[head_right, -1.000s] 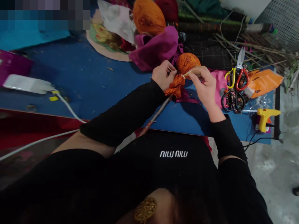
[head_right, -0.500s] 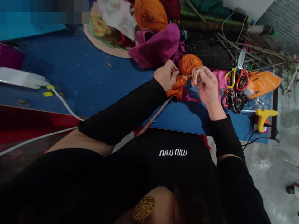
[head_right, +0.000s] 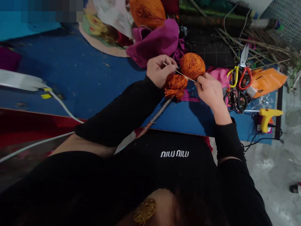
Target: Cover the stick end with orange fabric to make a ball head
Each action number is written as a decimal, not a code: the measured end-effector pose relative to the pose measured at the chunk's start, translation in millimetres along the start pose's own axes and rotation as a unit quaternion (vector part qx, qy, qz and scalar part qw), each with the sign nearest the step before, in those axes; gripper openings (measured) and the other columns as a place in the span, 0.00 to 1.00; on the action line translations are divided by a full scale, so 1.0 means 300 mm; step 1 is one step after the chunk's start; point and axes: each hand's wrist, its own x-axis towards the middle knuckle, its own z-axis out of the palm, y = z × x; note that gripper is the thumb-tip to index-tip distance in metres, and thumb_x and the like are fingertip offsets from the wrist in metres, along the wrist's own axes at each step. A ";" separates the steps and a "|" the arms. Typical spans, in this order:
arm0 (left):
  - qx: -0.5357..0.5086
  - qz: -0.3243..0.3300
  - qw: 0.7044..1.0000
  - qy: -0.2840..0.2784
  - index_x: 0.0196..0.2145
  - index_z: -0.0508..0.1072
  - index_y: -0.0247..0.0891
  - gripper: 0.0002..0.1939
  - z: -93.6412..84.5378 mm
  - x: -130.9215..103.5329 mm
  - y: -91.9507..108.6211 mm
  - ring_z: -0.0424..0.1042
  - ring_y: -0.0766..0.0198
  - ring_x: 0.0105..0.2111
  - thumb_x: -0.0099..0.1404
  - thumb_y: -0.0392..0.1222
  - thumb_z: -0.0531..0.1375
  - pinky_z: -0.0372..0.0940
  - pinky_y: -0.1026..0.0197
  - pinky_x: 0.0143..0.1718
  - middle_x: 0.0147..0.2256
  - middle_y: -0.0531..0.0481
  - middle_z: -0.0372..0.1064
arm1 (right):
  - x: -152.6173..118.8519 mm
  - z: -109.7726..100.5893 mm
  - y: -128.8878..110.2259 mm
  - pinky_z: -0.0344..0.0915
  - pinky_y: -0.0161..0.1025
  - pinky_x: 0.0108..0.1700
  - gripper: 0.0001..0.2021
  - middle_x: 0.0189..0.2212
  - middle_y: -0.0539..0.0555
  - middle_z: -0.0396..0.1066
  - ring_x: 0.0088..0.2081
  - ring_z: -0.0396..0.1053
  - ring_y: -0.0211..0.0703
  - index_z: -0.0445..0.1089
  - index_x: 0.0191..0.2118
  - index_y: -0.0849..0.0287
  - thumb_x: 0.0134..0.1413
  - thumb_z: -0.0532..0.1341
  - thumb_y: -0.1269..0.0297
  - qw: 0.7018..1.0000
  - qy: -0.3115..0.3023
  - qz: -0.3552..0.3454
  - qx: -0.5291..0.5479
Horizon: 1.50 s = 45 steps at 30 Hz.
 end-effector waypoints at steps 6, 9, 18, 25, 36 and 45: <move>-0.186 -0.115 0.967 -0.130 0.30 0.60 0.45 0.31 0.013 0.004 0.062 0.70 0.61 0.21 0.63 0.77 0.60 0.65 0.55 0.25 0.26 0.50 0.74 | -0.002 -0.014 0.013 0.71 0.50 0.47 0.12 0.41 0.59 0.75 0.45 0.73 0.52 0.70 0.31 0.56 0.66 0.59 0.59 0.998 0.015 -0.020 0.054; -0.191 -0.114 0.968 -0.113 0.29 0.59 0.46 0.34 0.030 0.009 0.047 0.62 0.65 0.19 0.59 0.80 0.62 0.59 0.57 0.22 0.23 0.54 0.70 | -0.009 -0.032 -0.009 0.72 0.54 0.54 0.15 0.48 0.59 0.74 0.52 0.72 0.53 0.69 0.30 0.54 0.67 0.59 0.52 0.981 0.059 -0.055 0.175; -0.188 -0.126 0.969 -0.095 0.30 0.64 0.49 0.31 0.046 0.015 0.019 0.64 0.59 0.23 0.56 0.78 0.65 0.58 0.51 0.27 0.20 0.54 0.62 | 0.099 0.110 -0.124 0.78 0.51 0.34 0.29 0.21 0.47 0.56 0.22 0.63 0.42 0.58 0.26 0.49 0.55 0.59 0.28 0.811 0.134 0.023 0.569; -0.205 -0.167 0.962 -0.065 0.28 0.53 0.47 0.36 0.051 0.011 0.083 0.48 0.67 0.20 0.53 0.77 0.65 0.48 0.56 0.25 0.19 0.58 0.53 | 0.093 0.128 -0.098 0.75 0.48 0.34 0.31 0.21 0.50 0.61 0.29 0.70 0.46 0.57 0.26 0.49 0.56 0.56 0.25 0.846 0.123 0.093 0.510; -0.265 -0.178 0.948 0.000 0.27 0.55 0.46 0.20 0.063 0.003 0.095 0.44 0.68 0.19 0.61 0.52 0.64 0.43 0.61 0.24 0.18 0.58 0.49 | 0.095 0.143 -0.073 0.70 0.44 0.36 0.29 0.20 0.49 0.59 0.35 0.71 0.45 0.54 0.26 0.49 0.59 0.56 0.27 0.821 0.094 0.115 0.551; -0.255 -0.211 0.943 -0.022 0.25 0.56 0.46 0.29 0.038 0.013 0.054 0.47 0.70 0.17 0.52 0.62 0.72 0.45 0.58 0.22 0.17 0.59 0.55 | 0.079 0.112 -0.115 0.70 0.47 0.35 0.29 0.20 0.45 0.48 0.23 0.59 0.42 0.55 0.26 0.49 0.59 0.54 0.28 0.819 0.144 0.070 0.551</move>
